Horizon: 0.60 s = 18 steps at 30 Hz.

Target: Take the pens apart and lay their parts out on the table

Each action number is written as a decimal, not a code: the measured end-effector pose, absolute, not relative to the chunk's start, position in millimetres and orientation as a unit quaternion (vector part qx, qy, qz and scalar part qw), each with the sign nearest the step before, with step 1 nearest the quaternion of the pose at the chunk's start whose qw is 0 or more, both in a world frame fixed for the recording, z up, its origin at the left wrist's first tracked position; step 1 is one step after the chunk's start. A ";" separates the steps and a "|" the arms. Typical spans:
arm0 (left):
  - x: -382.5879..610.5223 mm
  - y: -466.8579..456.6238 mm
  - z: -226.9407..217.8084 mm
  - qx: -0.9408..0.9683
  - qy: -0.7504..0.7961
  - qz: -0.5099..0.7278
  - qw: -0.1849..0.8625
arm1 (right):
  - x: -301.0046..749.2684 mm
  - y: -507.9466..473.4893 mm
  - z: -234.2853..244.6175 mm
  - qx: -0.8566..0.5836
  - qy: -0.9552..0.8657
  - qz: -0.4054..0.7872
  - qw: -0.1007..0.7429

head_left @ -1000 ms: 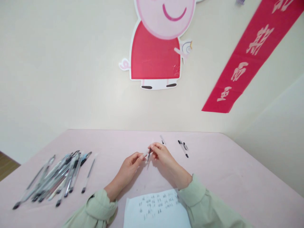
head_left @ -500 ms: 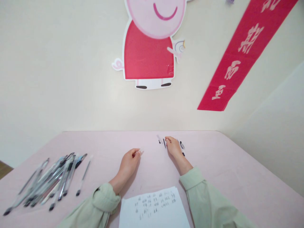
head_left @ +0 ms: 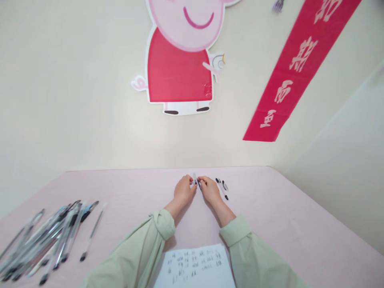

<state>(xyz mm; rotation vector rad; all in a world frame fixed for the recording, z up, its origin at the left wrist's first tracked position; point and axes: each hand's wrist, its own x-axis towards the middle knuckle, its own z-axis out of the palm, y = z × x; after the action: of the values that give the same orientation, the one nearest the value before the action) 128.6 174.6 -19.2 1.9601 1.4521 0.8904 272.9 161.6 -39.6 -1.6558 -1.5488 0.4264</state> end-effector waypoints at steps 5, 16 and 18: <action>119.7 177.3 -23.3 0.754 0.490 0.332 0.285 | 272.3 161.6 -39.7 -0.652 -0.615 0.163 0.412; 44.7 132.9 -1.1 0.734 0.504 0.294 0.348 | 279.6 160.5 -40.8 -0.640 -0.604 0.168 0.444; 12.2 107.8 6.6 0.731 0.530 0.280 0.324 | 280.7 161.9 -42.3 -0.636 -0.604 0.179 0.446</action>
<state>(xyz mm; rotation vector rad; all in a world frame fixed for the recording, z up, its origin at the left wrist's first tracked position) 12.2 107.8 6.6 1.9185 1.3912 0.7341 280.7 161.9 -42.3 -1.5745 -1.4952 0.4436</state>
